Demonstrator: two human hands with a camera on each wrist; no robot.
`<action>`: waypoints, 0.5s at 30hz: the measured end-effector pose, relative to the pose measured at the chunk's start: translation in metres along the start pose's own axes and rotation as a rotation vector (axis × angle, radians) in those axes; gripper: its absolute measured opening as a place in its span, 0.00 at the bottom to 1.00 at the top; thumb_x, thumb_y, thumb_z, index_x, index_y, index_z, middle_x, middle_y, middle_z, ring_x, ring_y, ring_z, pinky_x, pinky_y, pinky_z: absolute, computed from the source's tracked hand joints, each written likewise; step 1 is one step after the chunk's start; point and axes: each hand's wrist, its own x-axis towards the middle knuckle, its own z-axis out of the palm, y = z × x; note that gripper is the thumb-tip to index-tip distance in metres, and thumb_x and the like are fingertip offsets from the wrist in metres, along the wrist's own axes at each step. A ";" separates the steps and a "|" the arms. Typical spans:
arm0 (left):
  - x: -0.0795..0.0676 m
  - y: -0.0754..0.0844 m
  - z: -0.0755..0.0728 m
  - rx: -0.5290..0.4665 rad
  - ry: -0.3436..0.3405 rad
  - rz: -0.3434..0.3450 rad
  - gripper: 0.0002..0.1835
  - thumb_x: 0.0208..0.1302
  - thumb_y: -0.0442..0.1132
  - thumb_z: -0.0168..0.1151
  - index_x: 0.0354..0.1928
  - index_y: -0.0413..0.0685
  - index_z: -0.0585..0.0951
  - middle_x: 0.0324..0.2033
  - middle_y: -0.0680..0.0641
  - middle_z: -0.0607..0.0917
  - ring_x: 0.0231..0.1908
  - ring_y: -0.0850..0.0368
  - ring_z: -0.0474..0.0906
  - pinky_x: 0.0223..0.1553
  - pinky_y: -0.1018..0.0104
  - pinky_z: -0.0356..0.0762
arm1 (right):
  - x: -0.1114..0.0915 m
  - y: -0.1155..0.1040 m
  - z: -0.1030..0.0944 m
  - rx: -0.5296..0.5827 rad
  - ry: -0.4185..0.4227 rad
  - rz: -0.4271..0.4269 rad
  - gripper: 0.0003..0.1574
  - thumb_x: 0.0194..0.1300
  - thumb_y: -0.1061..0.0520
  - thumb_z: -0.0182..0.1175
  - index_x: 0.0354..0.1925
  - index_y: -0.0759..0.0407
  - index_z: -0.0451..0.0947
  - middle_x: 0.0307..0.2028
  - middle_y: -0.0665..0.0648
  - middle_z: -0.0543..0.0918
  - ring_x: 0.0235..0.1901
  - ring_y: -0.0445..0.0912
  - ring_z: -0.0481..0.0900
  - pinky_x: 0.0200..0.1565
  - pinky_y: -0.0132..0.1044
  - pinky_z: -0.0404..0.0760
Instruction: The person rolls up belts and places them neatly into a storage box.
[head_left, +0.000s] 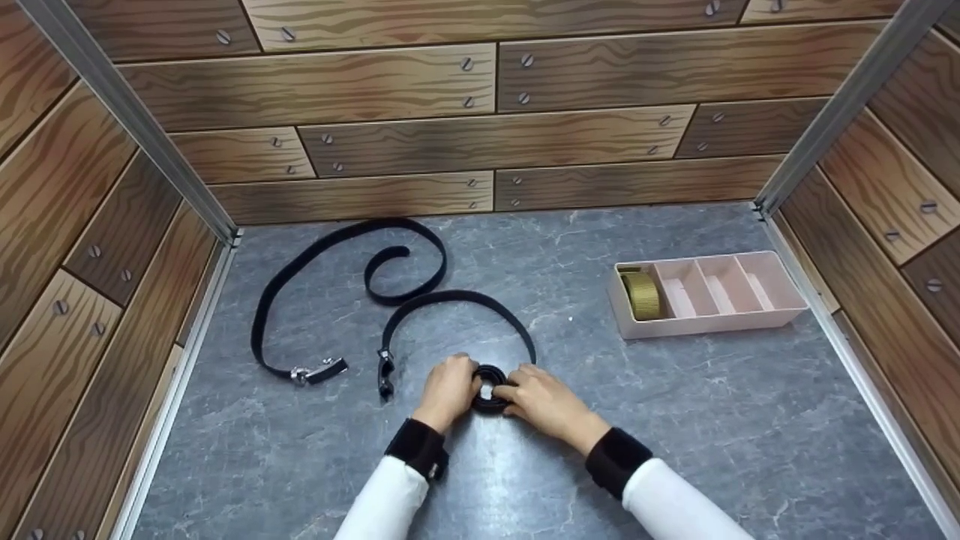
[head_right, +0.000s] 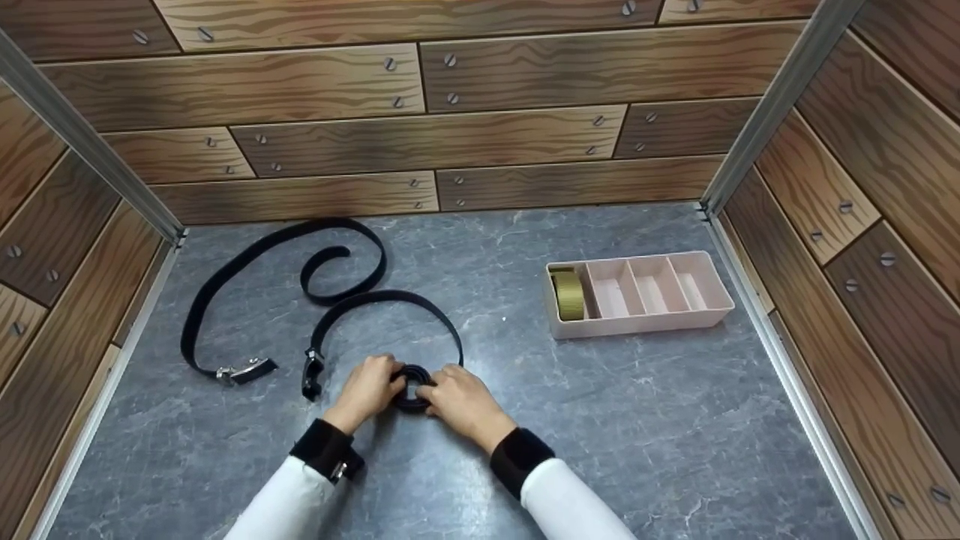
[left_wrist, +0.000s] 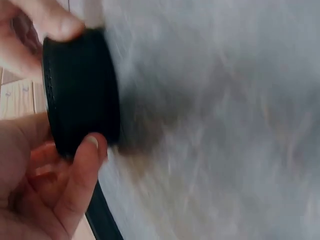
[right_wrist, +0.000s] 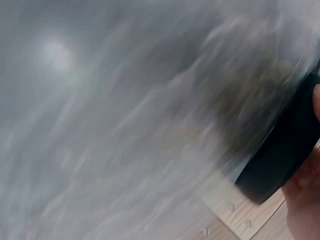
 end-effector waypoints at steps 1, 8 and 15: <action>0.001 -0.001 -0.001 0.015 -0.019 0.022 0.11 0.55 0.34 0.66 0.19 0.47 0.76 0.24 0.48 0.80 0.26 0.44 0.80 0.28 0.52 0.76 | 0.000 0.001 -0.001 -0.004 -0.019 -0.014 0.20 0.56 0.47 0.69 0.46 0.51 0.83 0.37 0.54 0.79 0.41 0.51 0.78 0.55 0.45 0.74; 0.001 -0.003 -0.001 0.055 -0.034 0.079 0.05 0.59 0.37 0.67 0.27 0.47 0.82 0.25 0.50 0.80 0.27 0.47 0.80 0.28 0.54 0.76 | 0.003 -0.001 -0.002 -0.049 -0.035 -0.011 0.19 0.55 0.46 0.70 0.44 0.53 0.84 0.35 0.55 0.79 0.43 0.53 0.79 0.59 0.46 0.71; -0.007 0.002 0.007 -0.040 0.102 -0.069 0.09 0.56 0.39 0.69 0.24 0.42 0.82 0.24 0.44 0.82 0.26 0.42 0.81 0.28 0.50 0.77 | 0.007 -0.011 0.004 -0.127 0.034 0.045 0.19 0.52 0.45 0.72 0.37 0.55 0.84 0.31 0.57 0.81 0.40 0.54 0.82 0.58 0.48 0.72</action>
